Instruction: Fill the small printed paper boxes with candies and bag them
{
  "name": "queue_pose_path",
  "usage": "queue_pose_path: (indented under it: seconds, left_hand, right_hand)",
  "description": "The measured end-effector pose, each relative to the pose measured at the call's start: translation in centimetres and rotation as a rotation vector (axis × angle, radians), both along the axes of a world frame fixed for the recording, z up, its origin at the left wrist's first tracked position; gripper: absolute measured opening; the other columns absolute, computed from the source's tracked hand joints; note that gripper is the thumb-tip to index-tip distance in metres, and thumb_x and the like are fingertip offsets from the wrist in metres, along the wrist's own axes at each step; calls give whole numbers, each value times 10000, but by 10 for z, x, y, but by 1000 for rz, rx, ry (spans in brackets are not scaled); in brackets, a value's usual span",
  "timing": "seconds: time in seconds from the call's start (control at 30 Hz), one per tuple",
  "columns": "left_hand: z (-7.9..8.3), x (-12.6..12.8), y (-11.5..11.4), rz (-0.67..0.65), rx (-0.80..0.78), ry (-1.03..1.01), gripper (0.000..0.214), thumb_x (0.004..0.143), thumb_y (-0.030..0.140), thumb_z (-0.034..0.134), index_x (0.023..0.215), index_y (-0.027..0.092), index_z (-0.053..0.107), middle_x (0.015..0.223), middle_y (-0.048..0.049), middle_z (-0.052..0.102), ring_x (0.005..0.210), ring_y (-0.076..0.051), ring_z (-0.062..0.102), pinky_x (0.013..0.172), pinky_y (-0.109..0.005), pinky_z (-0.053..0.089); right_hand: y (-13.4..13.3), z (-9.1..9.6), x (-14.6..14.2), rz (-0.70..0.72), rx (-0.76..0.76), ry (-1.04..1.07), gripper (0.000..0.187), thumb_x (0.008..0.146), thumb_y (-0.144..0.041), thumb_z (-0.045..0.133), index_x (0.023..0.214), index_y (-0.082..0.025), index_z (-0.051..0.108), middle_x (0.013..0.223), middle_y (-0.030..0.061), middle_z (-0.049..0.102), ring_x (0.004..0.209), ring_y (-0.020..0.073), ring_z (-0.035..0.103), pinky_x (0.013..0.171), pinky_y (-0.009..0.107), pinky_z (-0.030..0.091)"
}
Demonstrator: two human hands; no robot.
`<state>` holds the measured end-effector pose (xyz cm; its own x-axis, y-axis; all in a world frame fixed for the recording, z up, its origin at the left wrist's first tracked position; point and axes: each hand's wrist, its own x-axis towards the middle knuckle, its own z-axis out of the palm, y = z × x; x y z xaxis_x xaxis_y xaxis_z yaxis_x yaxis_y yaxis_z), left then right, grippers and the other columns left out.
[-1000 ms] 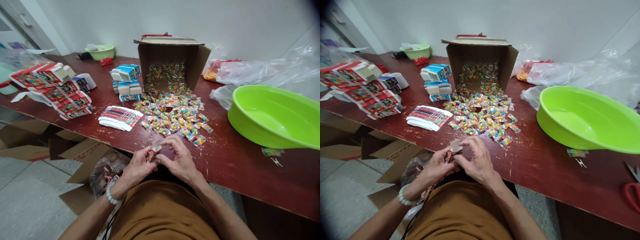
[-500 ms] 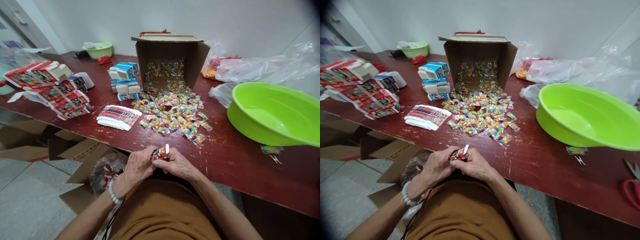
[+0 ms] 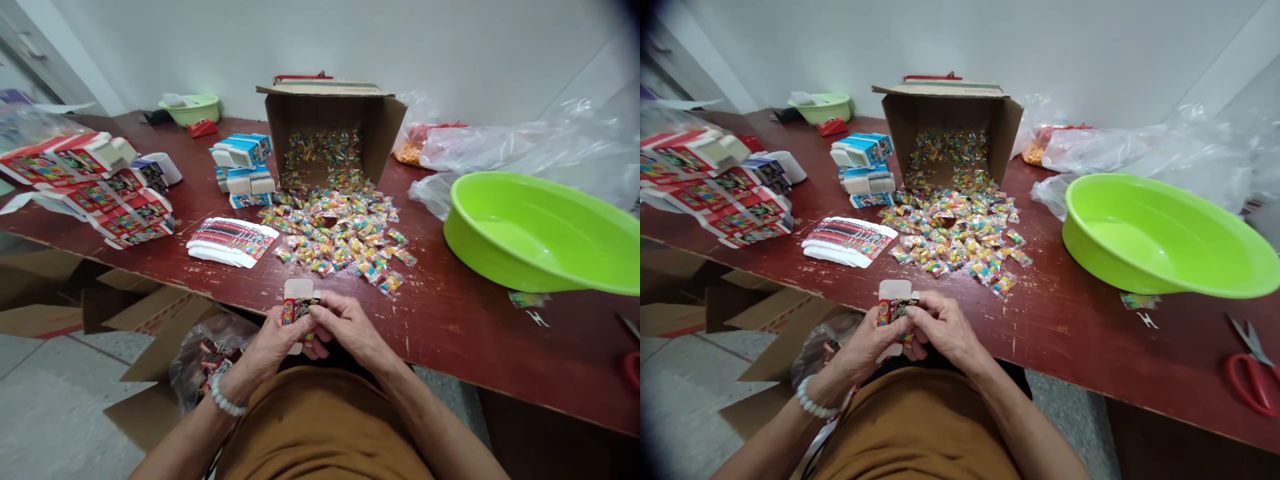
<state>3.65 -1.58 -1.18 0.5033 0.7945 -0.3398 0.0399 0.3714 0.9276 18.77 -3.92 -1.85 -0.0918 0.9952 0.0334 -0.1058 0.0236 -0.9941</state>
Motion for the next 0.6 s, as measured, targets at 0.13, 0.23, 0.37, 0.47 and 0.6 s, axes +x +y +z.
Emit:
queue_pose_path:
  seconds: [0.13,0.23,0.37,0.47,0.6]
  left_hand:
    - [0,-1,1,5,88,5,329,751,432,730,843,124,659,771,-46,697,713,-171,647,670,-269,524]
    - [0,-3,1,124,201,33,326,737,362,753,957,158,626,958,-49,713,880,-190,655,763,-268,524]
    - [1,-2,-10,373,253,-55,596,720,287,768,1196,236,414,1005,-39,708,846,-180,688,745,-298,561]
    - [0,0,-18,424,319,-54,658,777,263,721,1305,276,329,1093,-51,686,889,-170,685,753,-287,561]
    - [-1,-5,-18,406,320,-42,461,791,294,707,1199,241,502,1153,-59,672,991,-179,656,807,-261,538]
  right_hand:
    - [3,3,-3,-113,76,-186,249,880,-341,560,726,-179,671,717,28,652,681,167,595,667,291,483]
    - [3,7,-1,-189,150,-340,228,891,-295,533,787,-196,710,852,39,705,818,191,613,755,295,463]
    - [2,5,-6,-175,58,-213,316,885,-295,548,1182,-204,604,840,19,691,763,173,628,696,275,483]
    - [0,-2,-16,-222,16,-26,495,852,-306,607,1308,-209,442,869,20,675,767,164,638,672,263,506]
    - [0,-7,-21,-222,128,20,283,862,-307,603,1128,-214,585,963,40,679,846,158,638,739,259,506]
